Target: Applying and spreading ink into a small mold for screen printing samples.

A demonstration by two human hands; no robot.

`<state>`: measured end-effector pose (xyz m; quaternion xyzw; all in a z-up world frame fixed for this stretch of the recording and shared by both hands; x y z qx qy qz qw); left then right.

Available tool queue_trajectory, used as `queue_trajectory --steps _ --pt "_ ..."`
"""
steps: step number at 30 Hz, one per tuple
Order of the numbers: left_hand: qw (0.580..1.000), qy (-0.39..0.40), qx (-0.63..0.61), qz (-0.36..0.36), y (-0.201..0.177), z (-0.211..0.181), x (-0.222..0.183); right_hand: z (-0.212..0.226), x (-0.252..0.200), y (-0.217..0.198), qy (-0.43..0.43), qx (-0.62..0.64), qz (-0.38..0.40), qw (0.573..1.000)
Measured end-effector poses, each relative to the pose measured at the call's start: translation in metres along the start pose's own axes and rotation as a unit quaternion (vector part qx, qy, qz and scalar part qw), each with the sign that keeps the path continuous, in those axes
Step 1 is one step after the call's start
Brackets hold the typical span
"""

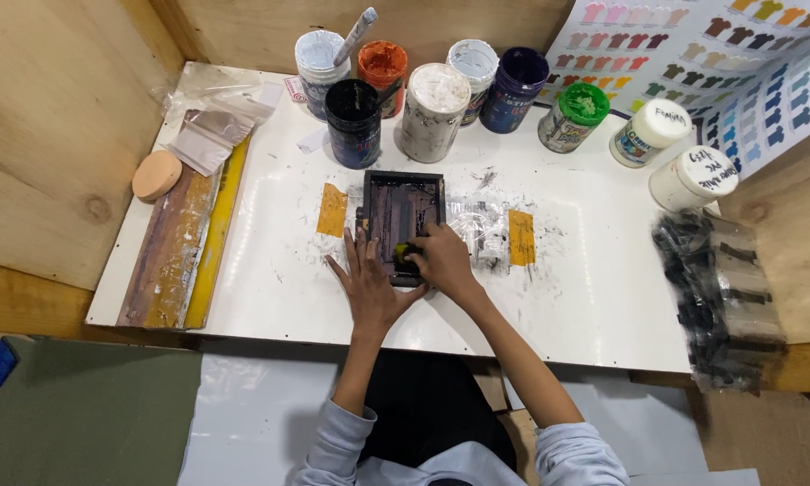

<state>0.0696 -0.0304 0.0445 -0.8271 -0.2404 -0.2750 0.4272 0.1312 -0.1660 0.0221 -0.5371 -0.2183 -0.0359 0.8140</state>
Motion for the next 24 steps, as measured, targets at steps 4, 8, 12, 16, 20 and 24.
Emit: queue_trajectory --steps 4,8,12,16,20,24 --pt "1.0 -0.004 0.006 0.009 -0.01 -0.006 0.007 -0.001 0.001 0.002 0.018 -0.02 0.0 1.0" --pt "0.999 -0.025 -0.044 0.015 -0.009 -0.005 0.008 0.002 0.009 -0.002 0.021 -0.02 -0.019 0.999" --pt "1.0 -0.001 -0.012 -0.004 -0.002 0.0 0.001 0.001 0.02 0.0 0.02 -0.008 -0.034 0.999" --pt "1.0 -0.004 -0.022 -0.001 -0.006 -0.004 0.004 -0.002 0.031 0.004 0.029 -0.006 -0.036 0.999" --pt "1.0 -0.013 -0.023 0.016 -0.007 -0.005 0.007 -0.005 0.04 0.008 0.024 -0.008 -0.054 0.998" --pt "0.999 -0.015 -0.034 0.03 -0.007 -0.007 0.009 -0.012 0.046 0.016 0.024 -0.007 -0.07 0.997"
Point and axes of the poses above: each hand's wrist, its own x-axis towards the middle knuckle, its own y-axis out of the palm, z = x × y, the point moved 9 cm from there along x, towards the middle knuckle, and after that the axes turned 15 degrees about -z, right-handed, at the moved point
